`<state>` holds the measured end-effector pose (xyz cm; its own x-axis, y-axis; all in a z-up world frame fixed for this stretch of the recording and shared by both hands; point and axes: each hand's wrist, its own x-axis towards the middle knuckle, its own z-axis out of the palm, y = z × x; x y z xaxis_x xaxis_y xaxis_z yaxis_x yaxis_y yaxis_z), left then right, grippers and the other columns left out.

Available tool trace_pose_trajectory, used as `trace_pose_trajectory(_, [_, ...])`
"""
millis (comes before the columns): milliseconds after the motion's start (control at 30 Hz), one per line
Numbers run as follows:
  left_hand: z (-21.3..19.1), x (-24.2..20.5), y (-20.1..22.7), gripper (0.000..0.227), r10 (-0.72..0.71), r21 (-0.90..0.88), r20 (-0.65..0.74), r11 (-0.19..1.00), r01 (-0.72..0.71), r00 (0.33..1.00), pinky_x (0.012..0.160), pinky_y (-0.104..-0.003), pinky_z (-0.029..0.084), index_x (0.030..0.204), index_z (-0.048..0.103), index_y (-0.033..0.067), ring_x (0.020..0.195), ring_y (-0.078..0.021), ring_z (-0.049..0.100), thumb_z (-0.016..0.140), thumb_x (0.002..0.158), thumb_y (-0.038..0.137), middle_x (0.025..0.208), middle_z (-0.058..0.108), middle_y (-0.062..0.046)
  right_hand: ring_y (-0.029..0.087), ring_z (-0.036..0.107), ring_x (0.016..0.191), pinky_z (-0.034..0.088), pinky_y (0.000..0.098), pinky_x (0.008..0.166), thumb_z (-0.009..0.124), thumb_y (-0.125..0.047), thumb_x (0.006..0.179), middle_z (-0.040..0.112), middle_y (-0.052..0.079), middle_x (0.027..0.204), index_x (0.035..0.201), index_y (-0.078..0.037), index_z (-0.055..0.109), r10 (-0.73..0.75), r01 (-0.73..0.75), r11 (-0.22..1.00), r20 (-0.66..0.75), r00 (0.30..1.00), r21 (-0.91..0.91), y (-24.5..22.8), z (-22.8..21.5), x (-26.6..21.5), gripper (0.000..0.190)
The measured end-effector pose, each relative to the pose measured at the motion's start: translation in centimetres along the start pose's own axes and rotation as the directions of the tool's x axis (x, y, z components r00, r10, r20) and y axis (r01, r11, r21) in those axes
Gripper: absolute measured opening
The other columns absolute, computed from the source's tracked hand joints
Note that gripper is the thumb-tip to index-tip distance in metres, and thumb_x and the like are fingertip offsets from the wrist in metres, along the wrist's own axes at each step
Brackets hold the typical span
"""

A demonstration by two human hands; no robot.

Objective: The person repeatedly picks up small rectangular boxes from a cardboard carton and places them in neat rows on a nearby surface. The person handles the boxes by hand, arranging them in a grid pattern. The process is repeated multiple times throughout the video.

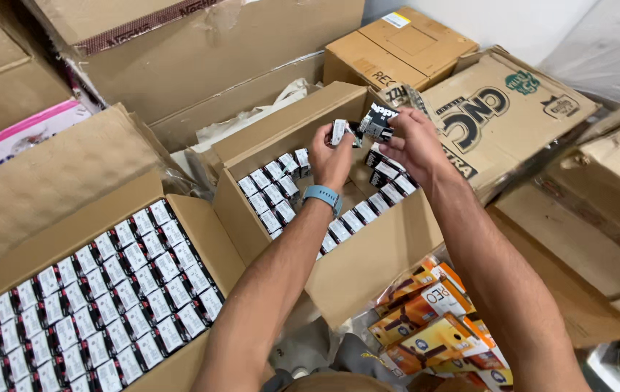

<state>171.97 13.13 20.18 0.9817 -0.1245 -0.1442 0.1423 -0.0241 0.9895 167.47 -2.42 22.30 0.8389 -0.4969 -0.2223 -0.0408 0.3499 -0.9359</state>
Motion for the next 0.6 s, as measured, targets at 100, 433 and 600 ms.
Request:
trace_pose_trajectory(100, [-1.2, -2.7, 1.0, 0.051, 0.037, -0.140, 0.116, 0.990, -0.021, 0.993, 0.086, -0.040, 0.060, 0.130, 0.067, 0.0095, 0.107, -0.0261, 0.069, 0.074, 0.083, 0.029, 0.121, 0.068, -0.015, 0.021, 0.074, 0.081, 0.069, 0.0271, 0.069, 0.061, -0.020, 0.091, 0.054, 0.005, 0.105, 0.125, -0.020, 0.055, 0.036, -0.038, 0.994, 0.015, 0.999, 0.098, -0.8, -0.3, -7.3, 0.035])
trace_pose_trajectory(433, [-0.6, -17.8, 1.5, 0.066, -0.044, -0.327, 0.582, 0.902, 0.283, 0.812, 0.082, -0.047, 0.064, 0.141, 0.053, -0.0033, 0.098, -0.0238, 0.064, 0.080, 0.086, 0.019, 0.115, 0.051, -0.014, 0.026, 0.077, 0.093, 0.068, 0.0316, 0.084, 0.070, 0.008, 0.087, 0.069, 0.013, 0.115, 0.144, -0.007, 0.052, -0.220, 0.268, 0.932, -0.210, 0.953, 0.244, 0.8, -5.8, -28.8, 0.062])
trace_pose_trajectory(600, [1.4, -27.4, 0.7, 0.052, -0.057, -0.226, 0.785, 0.900, 0.372, 0.616, 0.067, -0.036, 0.067, 0.129, 0.060, 0.0045, 0.077, -0.0259, 0.074, 0.084, 0.084, 0.016, 0.103, 0.060, -0.008, 0.018, 0.077, 0.072, 0.068, 0.0284, 0.064, 0.065, -0.019, 0.099, 0.072, 0.005, 0.097, 0.134, -0.016, 0.057, -0.183, 0.286, 0.940, -0.435, 0.881, 0.185, 1.9, -13.2, -40.9, 0.036])
